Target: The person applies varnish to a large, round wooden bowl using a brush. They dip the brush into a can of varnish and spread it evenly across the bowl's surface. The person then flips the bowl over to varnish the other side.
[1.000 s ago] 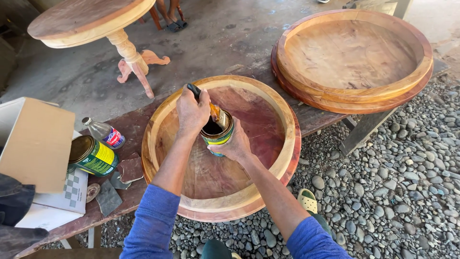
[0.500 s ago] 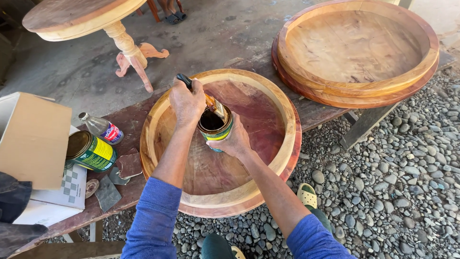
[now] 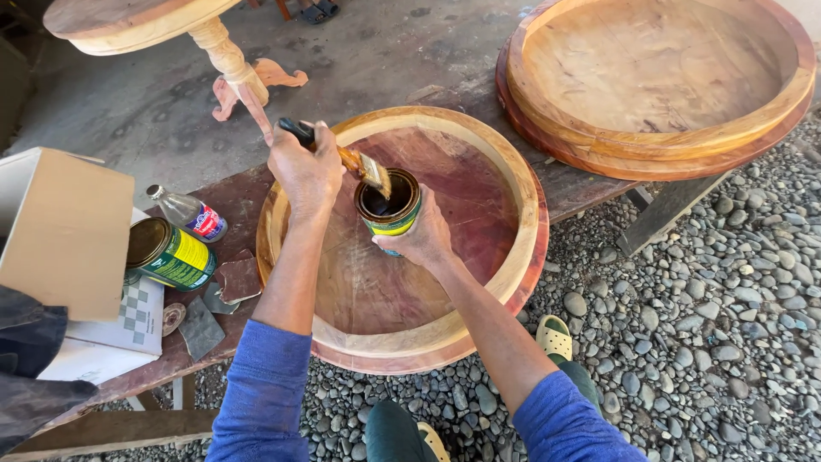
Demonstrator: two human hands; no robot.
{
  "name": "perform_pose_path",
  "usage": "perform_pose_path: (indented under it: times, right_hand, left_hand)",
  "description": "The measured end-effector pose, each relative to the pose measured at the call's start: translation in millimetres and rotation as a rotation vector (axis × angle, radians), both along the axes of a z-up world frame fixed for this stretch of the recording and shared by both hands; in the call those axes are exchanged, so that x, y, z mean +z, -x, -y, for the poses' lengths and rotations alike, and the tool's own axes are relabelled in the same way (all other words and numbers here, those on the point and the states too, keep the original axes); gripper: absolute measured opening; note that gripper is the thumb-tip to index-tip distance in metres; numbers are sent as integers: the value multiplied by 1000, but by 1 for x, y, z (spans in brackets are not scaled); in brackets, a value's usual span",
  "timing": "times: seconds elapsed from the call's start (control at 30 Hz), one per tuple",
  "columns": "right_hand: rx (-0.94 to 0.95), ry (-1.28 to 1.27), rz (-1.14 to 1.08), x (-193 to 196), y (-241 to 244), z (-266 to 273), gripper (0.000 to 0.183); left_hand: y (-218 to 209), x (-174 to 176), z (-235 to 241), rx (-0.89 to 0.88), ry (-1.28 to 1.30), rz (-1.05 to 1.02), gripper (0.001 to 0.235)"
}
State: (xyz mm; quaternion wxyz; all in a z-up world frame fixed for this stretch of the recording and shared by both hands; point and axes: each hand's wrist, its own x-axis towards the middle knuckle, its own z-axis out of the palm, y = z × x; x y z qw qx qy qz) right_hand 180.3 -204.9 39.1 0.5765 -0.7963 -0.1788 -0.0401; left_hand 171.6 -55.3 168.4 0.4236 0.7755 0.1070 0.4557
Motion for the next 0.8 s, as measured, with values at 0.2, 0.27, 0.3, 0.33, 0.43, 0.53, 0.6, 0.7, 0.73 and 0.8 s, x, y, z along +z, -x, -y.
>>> perform_pose_path:
  times: [0.2, 0.27, 0.3, 0.33, 0.43, 0.53, 0.6, 0.7, 0.73, 0.8]
  right_hand:
    - [-10, -1, -5, 1, -2, -2, 105]
    - [-8, 9, -8, 1, -2, -2, 105]
    - [-6, 16, -12, 1, -3, -2, 106]
    - [-6, 22, -16, 1, -3, -2, 106]
    - [5, 14, -1, -1, -5, -2, 108]
    - [16, 17, -16, -1, -6, -1, 108]
    - [21, 22, -28, -1, -6, -2, 108]
    - [23, 20, -30, -3, -8, -2, 108]
    - [22, 13, -21, -5, -8, -2, 109]
    - [20, 10, -20, -5, -8, -1, 109]
  left_hand:
    - [17, -28, -25, 161, -199, -58, 22]
    - [25, -29, -25, 168, -121, -102, 22]
    - [27, -30, -26, 167, -164, -75, 22]
    - [29, -31, -26, 165, -209, -50, 22]
    - [35, -24, -23, 158, -200, -47, 21]
    - [43, -18, -24, 168, -193, -49, 20]
    - [51, -8, -20, 131, -89, -85, 21]
    - [54, -6, -24, 89, 9, -106, 21]
    - [54, -7, -28, 87, 1, -92, 20]
    - [58, -8, -31, 80, 23, -86, 20]
